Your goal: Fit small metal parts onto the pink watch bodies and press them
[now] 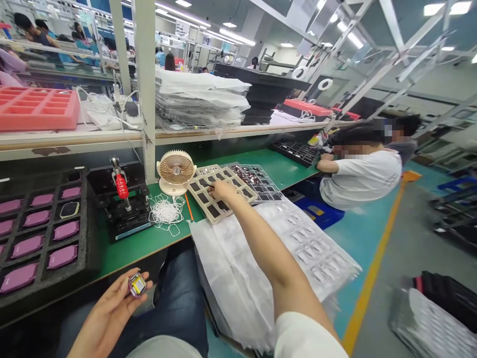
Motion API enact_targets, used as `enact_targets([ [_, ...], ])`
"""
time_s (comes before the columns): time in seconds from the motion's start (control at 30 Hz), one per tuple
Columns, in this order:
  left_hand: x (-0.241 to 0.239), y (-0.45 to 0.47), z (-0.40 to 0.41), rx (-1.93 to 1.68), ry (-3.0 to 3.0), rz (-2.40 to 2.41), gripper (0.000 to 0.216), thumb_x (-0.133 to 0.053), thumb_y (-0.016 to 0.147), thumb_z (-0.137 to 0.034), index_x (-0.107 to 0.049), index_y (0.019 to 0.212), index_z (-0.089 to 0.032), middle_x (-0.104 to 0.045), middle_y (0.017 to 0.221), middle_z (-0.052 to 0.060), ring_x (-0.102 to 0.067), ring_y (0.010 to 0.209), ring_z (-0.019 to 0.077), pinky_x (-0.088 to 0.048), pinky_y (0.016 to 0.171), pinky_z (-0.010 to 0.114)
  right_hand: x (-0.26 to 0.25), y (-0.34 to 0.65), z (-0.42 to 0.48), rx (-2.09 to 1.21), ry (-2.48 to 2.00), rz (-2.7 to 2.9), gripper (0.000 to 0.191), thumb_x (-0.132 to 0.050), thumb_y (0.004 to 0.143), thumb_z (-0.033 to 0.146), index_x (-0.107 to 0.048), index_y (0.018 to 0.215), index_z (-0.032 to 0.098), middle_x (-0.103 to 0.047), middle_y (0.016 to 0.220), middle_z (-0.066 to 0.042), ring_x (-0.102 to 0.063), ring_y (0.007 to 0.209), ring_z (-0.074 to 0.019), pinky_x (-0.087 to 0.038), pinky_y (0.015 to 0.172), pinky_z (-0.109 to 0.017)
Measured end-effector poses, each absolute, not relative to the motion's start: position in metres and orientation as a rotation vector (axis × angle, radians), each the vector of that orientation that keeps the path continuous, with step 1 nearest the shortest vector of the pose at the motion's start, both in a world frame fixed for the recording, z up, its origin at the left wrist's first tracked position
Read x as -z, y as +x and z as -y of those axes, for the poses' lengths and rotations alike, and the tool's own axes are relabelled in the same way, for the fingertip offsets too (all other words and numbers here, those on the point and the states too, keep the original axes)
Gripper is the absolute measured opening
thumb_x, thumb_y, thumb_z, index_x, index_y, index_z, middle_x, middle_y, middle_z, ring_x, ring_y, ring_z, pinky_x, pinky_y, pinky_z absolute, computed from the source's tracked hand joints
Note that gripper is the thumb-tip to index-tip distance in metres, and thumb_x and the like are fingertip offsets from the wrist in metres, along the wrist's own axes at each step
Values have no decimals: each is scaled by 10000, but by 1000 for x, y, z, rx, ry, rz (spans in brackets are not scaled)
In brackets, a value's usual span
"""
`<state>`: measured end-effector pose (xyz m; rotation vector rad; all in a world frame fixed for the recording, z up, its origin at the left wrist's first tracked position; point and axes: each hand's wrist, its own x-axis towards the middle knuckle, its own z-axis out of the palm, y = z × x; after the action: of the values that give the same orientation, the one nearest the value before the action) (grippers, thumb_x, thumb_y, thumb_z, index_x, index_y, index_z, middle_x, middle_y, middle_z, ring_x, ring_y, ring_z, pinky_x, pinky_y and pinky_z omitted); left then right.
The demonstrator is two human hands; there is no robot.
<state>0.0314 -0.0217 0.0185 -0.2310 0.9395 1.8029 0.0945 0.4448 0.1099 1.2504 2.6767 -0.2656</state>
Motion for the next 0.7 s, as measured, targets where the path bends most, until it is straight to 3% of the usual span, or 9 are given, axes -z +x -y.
enact_targets([
  [0.23,-18,26,16,-1822,-294,-967,534,-924,772,-256,-746,1269,-176,-780,1252,199,-777,1104,378,-667,818,384,-127,107,-454,333,1187,-2844,227,-655,1037,320,-714,1160,138,-747,1147,-97,-706,1062,-233,-550,971,-398],
  [0.4,-36,26,3,-1920,-200,-904,510,-871,855,-326,-739,1316,-155,-755,1291,204,-737,1193,370,-619,987,431,-135,132,-396,480,1147,-3029,327,-527,1067,370,-774,1087,156,-787,1099,-126,-719,1064,-284,-513,920,-336],
  [0.47,-44,26,-3,-1977,-183,-910,433,-858,870,-333,-767,1248,-141,-760,1268,181,-717,1229,368,-581,1071,471,-130,142,-349,749,1027,-3062,310,-568,1042,425,-776,1080,199,-794,1100,-80,-733,1020,-248,-537,905,-327],
  [0.6,-54,30,-12,-2108,-90,-963,291,-846,883,-335,-785,1119,-174,-765,1189,115,-713,1228,347,-526,1141,547,-111,155,-232,1962,806,-2598,376,-707,942,575,-744,1022,209,-806,969,-66,-743,910,-236,-572,851,-365],
  [0.7,-55,36,-12,-2174,3,-1044,297,-868,860,-323,-775,1118,-211,-752,1215,101,-681,1276,338,-515,1151,533,-97,152,-163,2415,907,-2082,413,-793,884,586,-695,981,197,-793,916,-55,-646,625,-131,-505,594,-259],
])
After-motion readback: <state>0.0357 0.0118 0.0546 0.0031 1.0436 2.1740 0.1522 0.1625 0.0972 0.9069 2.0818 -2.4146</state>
